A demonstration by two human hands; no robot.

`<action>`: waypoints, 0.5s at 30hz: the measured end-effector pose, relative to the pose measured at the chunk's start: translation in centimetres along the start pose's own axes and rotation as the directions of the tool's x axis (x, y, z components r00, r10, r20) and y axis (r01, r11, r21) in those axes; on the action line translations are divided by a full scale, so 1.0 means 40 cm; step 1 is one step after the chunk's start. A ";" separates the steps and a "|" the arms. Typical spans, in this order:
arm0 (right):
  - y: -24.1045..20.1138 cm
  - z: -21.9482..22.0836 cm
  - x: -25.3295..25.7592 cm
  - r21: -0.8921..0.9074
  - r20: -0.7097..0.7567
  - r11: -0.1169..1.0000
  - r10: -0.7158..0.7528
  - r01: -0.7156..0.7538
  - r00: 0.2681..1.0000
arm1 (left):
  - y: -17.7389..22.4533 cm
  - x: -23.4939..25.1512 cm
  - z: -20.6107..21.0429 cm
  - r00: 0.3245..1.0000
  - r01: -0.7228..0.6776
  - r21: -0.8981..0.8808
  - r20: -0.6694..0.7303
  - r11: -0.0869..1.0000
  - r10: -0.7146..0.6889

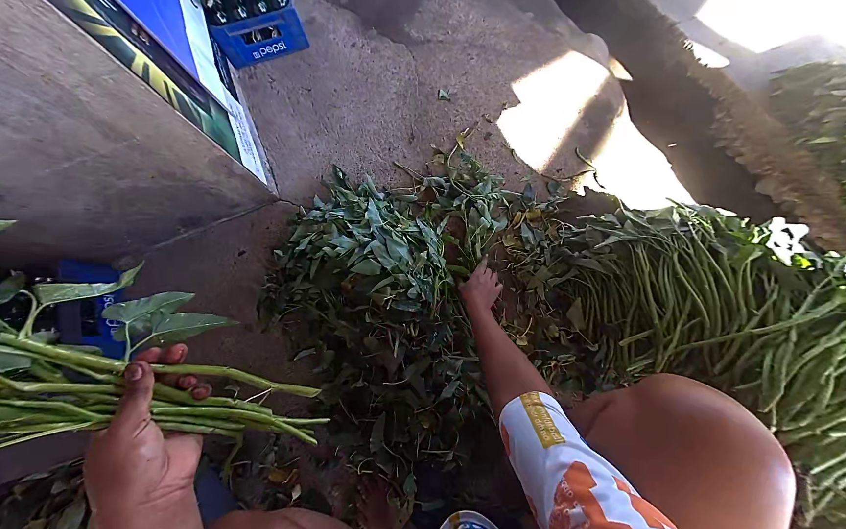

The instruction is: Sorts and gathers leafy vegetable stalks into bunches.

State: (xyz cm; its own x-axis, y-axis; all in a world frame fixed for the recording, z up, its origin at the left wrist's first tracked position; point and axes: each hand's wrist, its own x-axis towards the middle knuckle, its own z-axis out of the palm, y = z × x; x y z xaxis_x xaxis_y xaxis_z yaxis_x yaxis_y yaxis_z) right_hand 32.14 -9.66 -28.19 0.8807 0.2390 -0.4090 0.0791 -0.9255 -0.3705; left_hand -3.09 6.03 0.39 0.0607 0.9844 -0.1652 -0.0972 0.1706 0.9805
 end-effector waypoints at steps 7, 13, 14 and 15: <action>-0.054 -0.202 -0.022 0.521 -0.263 0.841 -0.005 0.147 0.965 | -0.006 0.009 -0.009 0.999 0.015 0.013 0.030 1.000 -0.016; -0.180 -0.424 -0.226 0.597 -0.305 0.690 -0.276 0.409 0.911 | 0.013 -0.006 0.008 0.998 0.059 -0.089 0.040 0.994 -0.056; -0.194 -0.422 -0.266 0.619 -0.299 0.654 -0.317 0.435 0.900 | 0.017 -0.011 0.010 0.998 0.053 -0.104 0.022 0.993 -0.051; -0.204 -0.408 -0.300 0.637 -0.282 0.623 -0.359 0.454 0.890 | 0.021 -0.017 0.013 0.999 0.040 -0.120 0.001 0.992 -0.040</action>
State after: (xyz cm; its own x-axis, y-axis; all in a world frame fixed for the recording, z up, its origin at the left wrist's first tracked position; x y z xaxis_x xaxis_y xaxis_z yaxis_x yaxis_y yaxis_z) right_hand 28.57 -9.79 -6.66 0.8868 0.4621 0.0045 0.1510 -0.2806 -0.9479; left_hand -2.69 5.50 1.38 0.0655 0.9768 -0.2040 -0.2135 0.2134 0.9533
